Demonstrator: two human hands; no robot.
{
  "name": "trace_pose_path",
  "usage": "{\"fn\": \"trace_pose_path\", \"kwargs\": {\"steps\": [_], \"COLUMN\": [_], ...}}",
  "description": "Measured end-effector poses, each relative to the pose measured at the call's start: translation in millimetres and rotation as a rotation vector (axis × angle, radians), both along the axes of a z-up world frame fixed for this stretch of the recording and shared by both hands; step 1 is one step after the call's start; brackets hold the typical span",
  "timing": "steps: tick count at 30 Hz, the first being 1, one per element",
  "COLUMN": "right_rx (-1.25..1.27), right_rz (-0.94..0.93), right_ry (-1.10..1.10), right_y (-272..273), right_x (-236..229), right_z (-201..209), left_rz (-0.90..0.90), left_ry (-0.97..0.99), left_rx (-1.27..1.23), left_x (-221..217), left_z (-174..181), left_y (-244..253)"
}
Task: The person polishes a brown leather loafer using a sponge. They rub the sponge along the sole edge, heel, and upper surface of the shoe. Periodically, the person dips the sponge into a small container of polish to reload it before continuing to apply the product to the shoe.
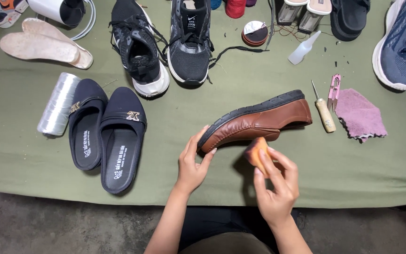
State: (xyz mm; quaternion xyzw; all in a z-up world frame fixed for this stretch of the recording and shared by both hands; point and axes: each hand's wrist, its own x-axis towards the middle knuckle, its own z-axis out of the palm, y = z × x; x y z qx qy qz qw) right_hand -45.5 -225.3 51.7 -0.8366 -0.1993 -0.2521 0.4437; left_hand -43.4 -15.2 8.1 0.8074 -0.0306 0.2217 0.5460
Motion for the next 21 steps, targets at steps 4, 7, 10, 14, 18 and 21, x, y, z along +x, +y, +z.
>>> {"fn": "trace_pose_path", "kwargs": {"steps": [4, 7, 10, 14, 18, 21], "right_rx": [-0.041, -0.045, -0.128, -0.176, -0.179, -0.167], "right_rz": [0.046, 0.036, 0.073, 0.076, -0.073, -0.012], "right_ry": [-0.055, -0.172, -0.179, -0.200, -0.185, -0.141], "right_y": [26.3, 44.4, 58.2, 53.8, 29.4, 38.7], "right_x": [20.9, 37.8, 40.1, 41.2, 61.7, 54.9], "right_z": [7.6, 1.6, -2.3, -0.9, 2.8, 7.7], "left_rz": [-0.012, 0.012, -0.002, -0.023, -0.017, -0.021], "left_ry": [-0.005, -0.014, -0.015, -0.012, -0.004, -0.008], "left_rx": [-0.004, -0.096, -0.114, -0.115, -0.125, -0.117], "left_x": [3.5, 5.8, 6.8, 6.7, 6.8, 7.3], "left_z": [-1.0, 0.7, 2.5, 3.8, -0.7, -0.4], "left_y": [3.1, 3.0, 5.0, 5.8, 4.5, 4.7]}}
